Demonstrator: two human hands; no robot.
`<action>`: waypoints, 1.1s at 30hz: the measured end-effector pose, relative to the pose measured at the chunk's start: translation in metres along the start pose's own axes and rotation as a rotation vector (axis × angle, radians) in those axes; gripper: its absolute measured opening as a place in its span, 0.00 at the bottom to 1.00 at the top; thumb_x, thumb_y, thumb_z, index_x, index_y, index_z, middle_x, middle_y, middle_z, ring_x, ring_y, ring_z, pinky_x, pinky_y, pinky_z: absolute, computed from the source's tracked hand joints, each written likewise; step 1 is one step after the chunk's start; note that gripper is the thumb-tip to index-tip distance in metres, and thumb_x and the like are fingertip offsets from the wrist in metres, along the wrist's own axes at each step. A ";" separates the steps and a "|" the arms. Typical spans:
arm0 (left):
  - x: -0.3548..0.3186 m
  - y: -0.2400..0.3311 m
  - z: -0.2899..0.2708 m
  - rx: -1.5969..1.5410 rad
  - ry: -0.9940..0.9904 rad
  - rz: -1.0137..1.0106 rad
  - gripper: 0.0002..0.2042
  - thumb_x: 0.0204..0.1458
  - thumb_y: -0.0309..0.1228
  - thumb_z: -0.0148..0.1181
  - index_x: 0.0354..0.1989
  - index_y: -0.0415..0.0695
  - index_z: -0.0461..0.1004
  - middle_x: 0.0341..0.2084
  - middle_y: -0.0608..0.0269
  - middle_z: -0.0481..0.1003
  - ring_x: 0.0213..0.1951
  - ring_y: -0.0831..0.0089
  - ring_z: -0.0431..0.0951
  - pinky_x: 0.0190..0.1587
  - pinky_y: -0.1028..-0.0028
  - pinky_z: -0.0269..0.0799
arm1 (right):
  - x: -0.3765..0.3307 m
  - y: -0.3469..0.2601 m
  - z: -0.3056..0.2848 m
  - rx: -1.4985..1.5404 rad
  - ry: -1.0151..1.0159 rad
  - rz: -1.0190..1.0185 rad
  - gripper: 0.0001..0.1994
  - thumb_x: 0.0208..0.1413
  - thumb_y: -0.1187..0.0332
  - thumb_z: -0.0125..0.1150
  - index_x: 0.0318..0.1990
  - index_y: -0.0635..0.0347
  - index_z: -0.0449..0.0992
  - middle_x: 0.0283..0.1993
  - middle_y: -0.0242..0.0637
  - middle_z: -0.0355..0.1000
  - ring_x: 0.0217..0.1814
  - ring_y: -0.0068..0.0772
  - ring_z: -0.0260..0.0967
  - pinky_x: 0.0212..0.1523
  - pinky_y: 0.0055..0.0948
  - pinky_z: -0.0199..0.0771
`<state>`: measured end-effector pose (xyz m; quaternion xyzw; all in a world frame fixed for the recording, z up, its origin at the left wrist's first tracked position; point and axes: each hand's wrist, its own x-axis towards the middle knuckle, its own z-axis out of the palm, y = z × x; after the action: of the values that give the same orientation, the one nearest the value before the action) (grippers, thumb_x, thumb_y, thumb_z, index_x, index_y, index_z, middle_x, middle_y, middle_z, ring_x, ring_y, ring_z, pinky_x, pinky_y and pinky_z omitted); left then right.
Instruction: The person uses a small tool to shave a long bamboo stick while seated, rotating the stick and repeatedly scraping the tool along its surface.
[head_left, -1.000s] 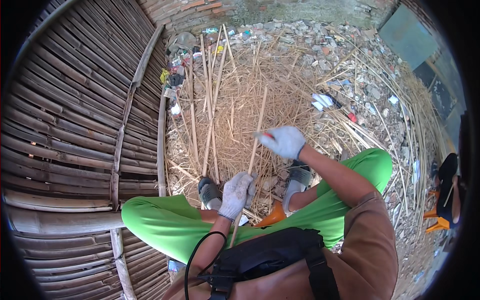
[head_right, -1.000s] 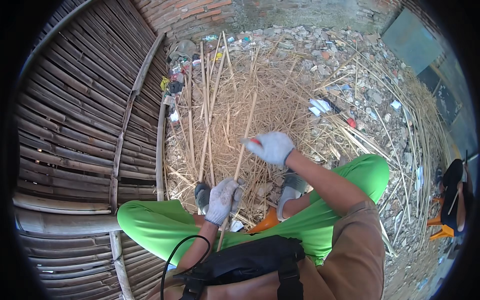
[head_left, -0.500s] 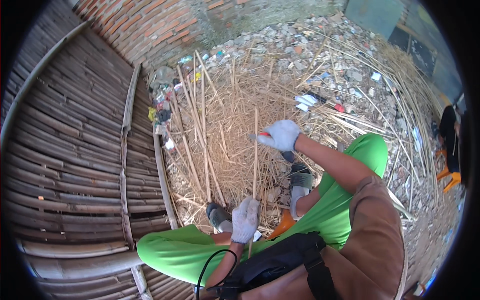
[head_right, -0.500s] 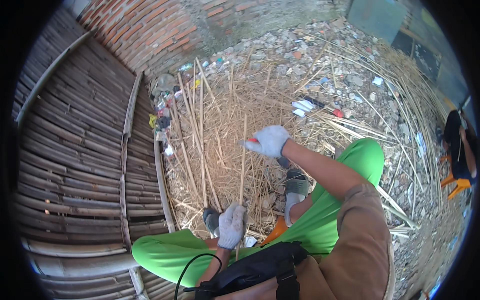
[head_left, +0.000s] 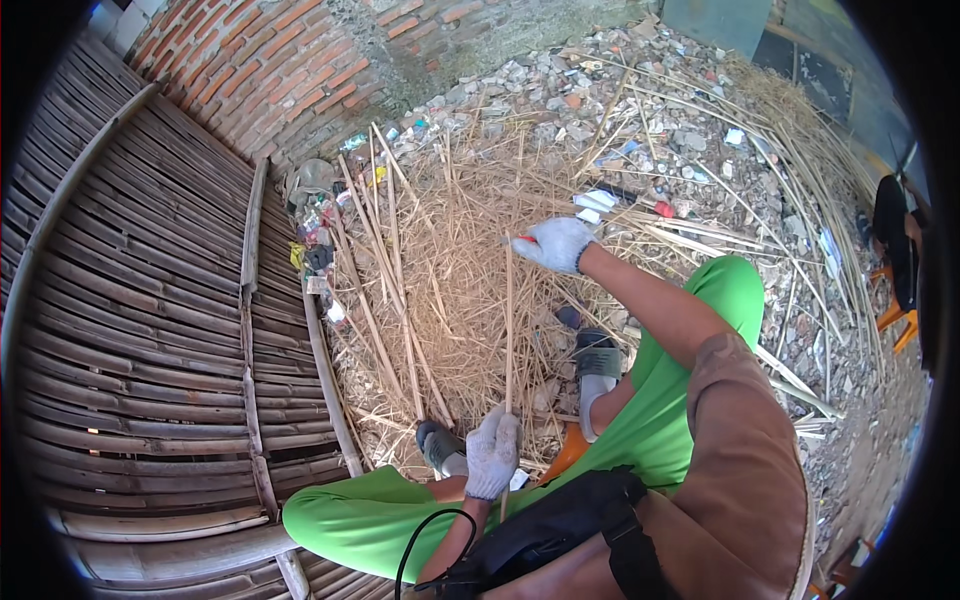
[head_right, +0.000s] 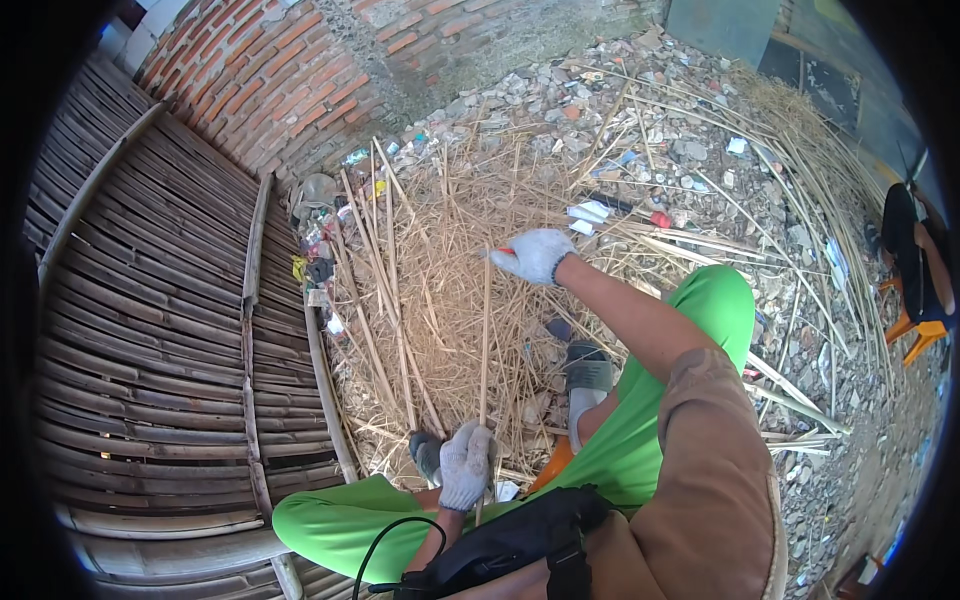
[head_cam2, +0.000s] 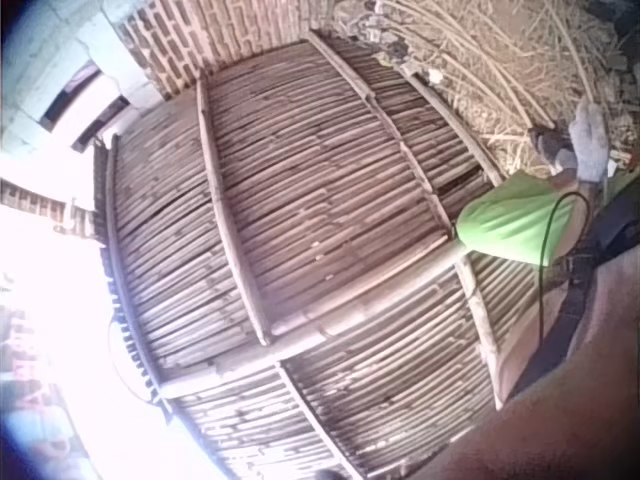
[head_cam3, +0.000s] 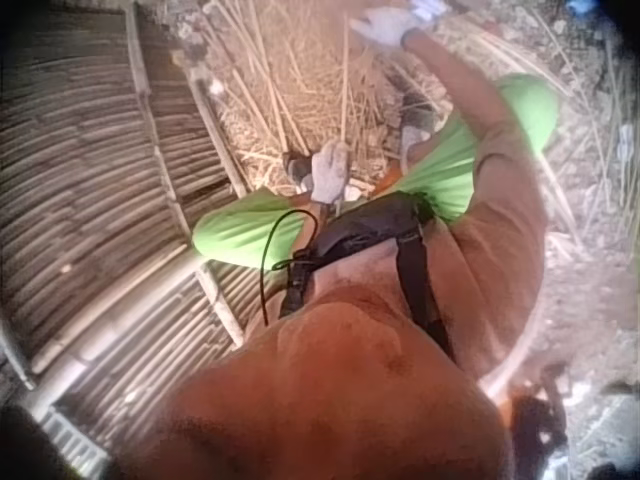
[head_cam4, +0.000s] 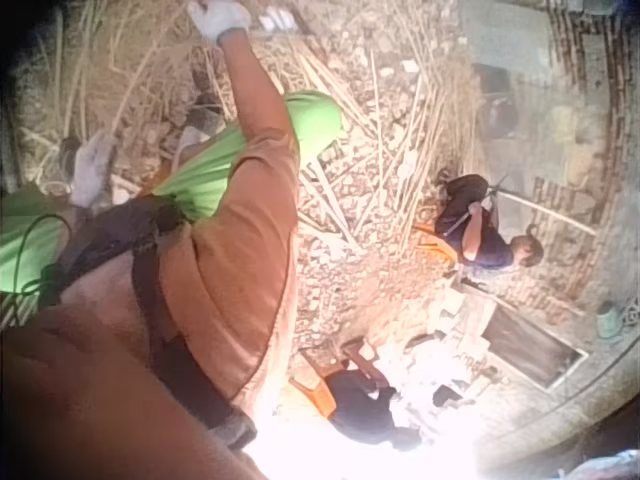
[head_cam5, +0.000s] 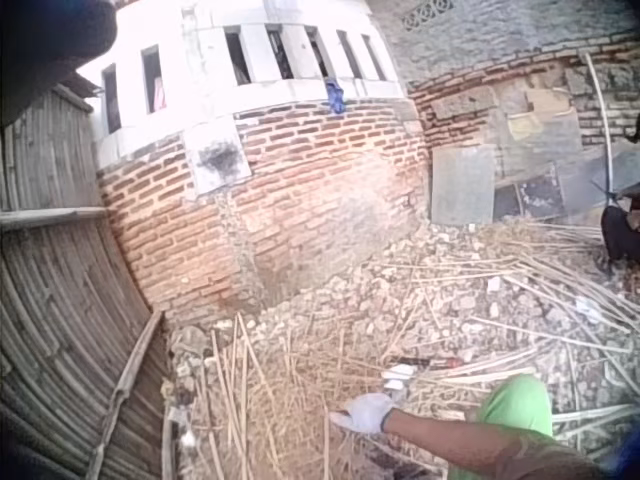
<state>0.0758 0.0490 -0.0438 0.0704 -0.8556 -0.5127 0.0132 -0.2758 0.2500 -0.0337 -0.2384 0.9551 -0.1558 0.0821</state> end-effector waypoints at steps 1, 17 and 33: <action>-0.001 -0.003 -0.001 0.007 0.007 0.006 0.18 0.74 0.42 0.54 0.51 0.37 0.79 0.19 0.53 0.75 0.21 0.62 0.80 0.28 0.63 0.74 | -0.005 -0.007 -0.002 0.026 0.000 -0.019 0.38 0.70 0.29 0.41 0.41 0.52 0.88 0.43 0.51 0.86 0.48 0.59 0.84 0.51 0.55 0.82; 0.006 -0.018 0.007 0.011 -0.030 -0.069 0.20 0.73 0.43 0.57 0.54 0.35 0.80 0.22 0.47 0.76 0.25 0.55 0.81 0.32 0.59 0.75 | 0.016 0.029 0.027 -0.077 -0.070 0.017 0.41 0.69 0.28 0.41 0.42 0.57 0.89 0.46 0.54 0.86 0.52 0.60 0.84 0.54 0.55 0.82; 0.013 -0.017 -0.032 -0.953 0.042 -0.474 0.16 0.69 0.38 0.62 0.55 0.37 0.77 0.26 0.66 0.76 0.21 0.78 0.73 0.23 0.77 0.69 | -0.017 -0.031 0.034 0.251 -0.002 -0.036 0.38 0.72 0.31 0.41 0.54 0.59 0.84 0.51 0.59 0.83 0.54 0.64 0.81 0.58 0.55 0.77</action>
<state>0.0683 0.0114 -0.0440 0.2581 -0.4881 -0.8319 -0.0554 -0.2398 0.2230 -0.0542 -0.2435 0.9235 -0.2754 0.1095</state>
